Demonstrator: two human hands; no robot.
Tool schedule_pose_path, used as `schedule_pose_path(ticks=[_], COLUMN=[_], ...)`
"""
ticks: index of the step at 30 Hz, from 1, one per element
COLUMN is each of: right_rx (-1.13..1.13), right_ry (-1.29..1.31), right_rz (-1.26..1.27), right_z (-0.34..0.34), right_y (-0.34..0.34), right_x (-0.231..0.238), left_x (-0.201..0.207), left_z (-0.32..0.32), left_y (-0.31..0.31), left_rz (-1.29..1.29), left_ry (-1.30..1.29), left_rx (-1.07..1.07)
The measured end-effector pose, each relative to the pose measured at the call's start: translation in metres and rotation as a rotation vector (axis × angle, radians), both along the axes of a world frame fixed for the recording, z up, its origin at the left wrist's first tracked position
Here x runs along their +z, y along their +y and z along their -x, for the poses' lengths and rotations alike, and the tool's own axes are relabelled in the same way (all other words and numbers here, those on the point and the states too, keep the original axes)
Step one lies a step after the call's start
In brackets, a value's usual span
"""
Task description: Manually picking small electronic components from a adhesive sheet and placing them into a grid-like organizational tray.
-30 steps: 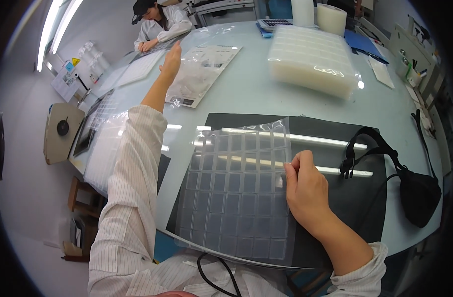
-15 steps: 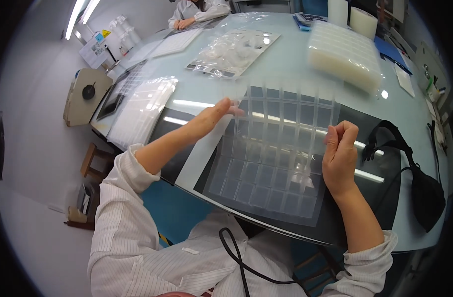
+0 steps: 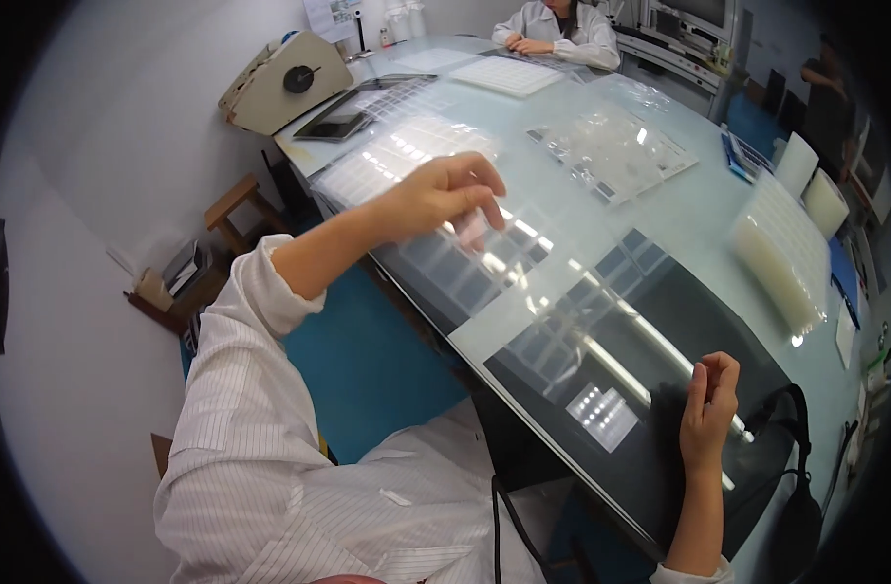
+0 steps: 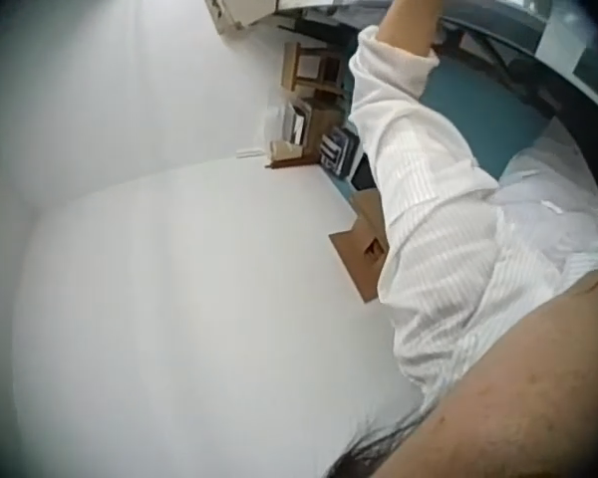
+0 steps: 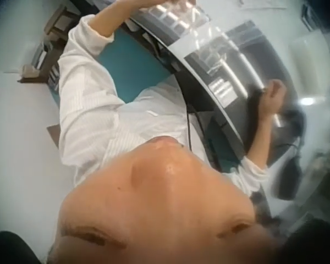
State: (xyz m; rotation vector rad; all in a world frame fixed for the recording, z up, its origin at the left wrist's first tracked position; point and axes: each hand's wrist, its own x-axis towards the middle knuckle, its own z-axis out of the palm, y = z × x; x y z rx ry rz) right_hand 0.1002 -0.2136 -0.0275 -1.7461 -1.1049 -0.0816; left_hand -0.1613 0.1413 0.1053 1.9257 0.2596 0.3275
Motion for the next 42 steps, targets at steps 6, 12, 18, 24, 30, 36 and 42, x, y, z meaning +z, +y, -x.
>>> schedule_pose_path(ticks=[6,12,18,24,30,36,42], right_rx=[-0.095,-0.146,-0.164,-0.178,-0.227,-0.199,-0.209], right_ry=[0.022,-0.046,-0.071,-0.091,-0.122,-0.193,-0.226], right_rz=[0.062,0.165,0.23,0.267,0.304,0.308,0.278], right_z=[-0.004,-0.001,0.001,0.008,0.007,0.005,0.004], right_y=[0.004,0.007,0.009,0.013,0.007,0.017,0.004], right_x=[0.006,0.012,0.014,0.017,0.019,0.019,0.018], left_x=[0.055,-0.007,-0.033,-0.038,-0.085,-0.053,-0.03], left_z=[0.076,0.112,0.09,0.112,0.106,-0.017,-0.2], left_y=[0.162,0.261,0.277,0.299,0.327,0.255,0.05], left_rz=[-0.086,-0.125,-0.232,-0.521,-1.12,-0.999,-0.97], left_ry=[0.18,0.614,0.305,0.183,0.319,-0.023,-0.369], left_rx=[0.234,0.632,0.779,0.889,1.115,0.71,0.099])
